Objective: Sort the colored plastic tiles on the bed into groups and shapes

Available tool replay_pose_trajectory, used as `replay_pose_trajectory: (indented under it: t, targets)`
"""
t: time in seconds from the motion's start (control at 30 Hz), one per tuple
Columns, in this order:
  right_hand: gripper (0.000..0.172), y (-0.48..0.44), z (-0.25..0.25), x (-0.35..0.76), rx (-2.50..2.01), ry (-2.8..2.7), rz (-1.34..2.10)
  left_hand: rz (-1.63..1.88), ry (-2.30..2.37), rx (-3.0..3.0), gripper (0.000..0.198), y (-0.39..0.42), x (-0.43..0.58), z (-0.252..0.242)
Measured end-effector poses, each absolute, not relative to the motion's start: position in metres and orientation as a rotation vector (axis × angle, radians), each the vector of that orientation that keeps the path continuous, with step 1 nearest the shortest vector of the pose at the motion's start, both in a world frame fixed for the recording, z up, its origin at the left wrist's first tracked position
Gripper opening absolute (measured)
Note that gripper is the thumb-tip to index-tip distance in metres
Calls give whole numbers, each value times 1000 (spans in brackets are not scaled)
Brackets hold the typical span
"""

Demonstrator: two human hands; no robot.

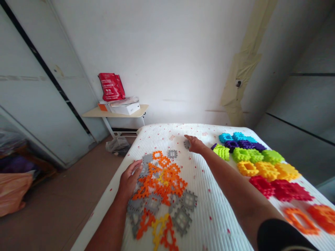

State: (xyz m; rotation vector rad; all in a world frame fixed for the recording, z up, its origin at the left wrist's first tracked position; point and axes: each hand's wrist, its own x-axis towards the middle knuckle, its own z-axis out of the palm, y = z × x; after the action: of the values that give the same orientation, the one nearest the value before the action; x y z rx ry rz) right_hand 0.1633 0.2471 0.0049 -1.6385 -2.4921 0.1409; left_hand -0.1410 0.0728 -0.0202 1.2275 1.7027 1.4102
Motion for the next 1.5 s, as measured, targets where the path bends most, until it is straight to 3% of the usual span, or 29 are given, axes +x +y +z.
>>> replay_pose_trajectory:
  t: [0.33, 0.93, 1.03, 1.27, 1.5]
  targets:
    - [73, 248, 12, 161, -1644, -2579, 57, 1414, 1728, 1235, 55, 72, -139, -17]
    - [73, 235, 25, 158, -1725, -2573, 8, 1447, 1707, 1248, 51, 72, -140, -20]
    - [72, 226, 38, 141, -1616, -2590, -14, 1466, 1695, 1233, 50, 74, -141, -21]
    - [47, 199, 45, 48, -959, -2822, 110, 1542, 1697, 1147, 43, 73, -139, -20]
    - [51, 199, 19, -3, -996, -2902, 208, 1553, 1683, 1131, 40, 71, -137, -16]
